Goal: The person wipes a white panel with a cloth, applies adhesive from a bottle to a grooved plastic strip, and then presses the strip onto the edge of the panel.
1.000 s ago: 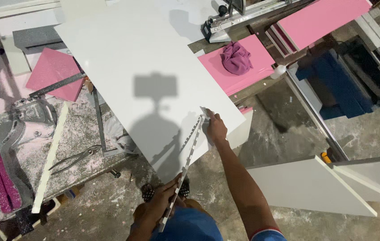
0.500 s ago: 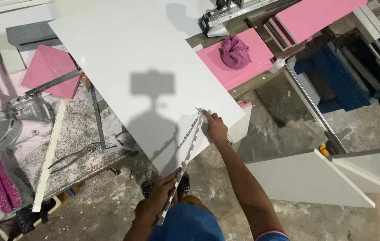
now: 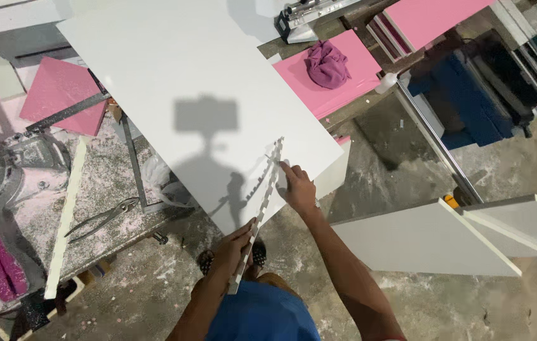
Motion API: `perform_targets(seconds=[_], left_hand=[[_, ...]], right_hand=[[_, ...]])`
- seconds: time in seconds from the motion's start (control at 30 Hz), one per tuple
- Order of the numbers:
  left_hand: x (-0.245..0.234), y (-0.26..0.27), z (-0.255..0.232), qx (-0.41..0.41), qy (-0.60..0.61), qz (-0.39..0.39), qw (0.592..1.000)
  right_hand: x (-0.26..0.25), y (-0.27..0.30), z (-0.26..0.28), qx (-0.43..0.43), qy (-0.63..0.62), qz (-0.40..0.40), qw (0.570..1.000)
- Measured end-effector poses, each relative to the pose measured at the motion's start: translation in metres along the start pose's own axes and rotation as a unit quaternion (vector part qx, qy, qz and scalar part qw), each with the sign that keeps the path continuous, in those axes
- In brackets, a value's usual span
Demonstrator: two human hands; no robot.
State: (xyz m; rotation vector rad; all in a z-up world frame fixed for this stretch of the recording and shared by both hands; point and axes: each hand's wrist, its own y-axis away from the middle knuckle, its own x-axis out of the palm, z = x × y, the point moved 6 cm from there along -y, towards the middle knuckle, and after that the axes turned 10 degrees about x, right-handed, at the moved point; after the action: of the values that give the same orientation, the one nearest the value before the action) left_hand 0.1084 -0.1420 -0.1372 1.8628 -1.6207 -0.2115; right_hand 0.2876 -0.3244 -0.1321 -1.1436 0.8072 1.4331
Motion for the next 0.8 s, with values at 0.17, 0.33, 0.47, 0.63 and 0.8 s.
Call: perform_targets(seconds=[0.17, 0.33, 0.47, 0.63, 0.8], left_hand=[[0.007, -0.016, 0.004, 0.042, 0.013, 0.067, 0.997], [0.01, -0.032, 0.015, 0.042, 0.047, 0.06, 0.996], [0.013, -0.025, -0.013, 0.055, 0.057, 0.054, 0.995], [0.013, -0.05, -0.008, 0.048, 0.071, 0.035, 0.996], [0.009, -0.073, 0.006, 0.068, 0.043, 0.022, 0.997]], right_hand=[[-0.017, 0.018, 0.022, 0.024, -0.012, 0.003, 1.0], [-0.017, 0.028, 0.027, 0.014, -0.078, -0.018, 0.997], [-0.019, 0.04, 0.035, 0.007, -0.092, -0.037, 0.995], [-0.024, 0.054, 0.043, -0.006, -0.103, -0.037, 0.994], [-0.05, 0.064, 0.073, -0.012, -0.135, -0.018, 0.991]])
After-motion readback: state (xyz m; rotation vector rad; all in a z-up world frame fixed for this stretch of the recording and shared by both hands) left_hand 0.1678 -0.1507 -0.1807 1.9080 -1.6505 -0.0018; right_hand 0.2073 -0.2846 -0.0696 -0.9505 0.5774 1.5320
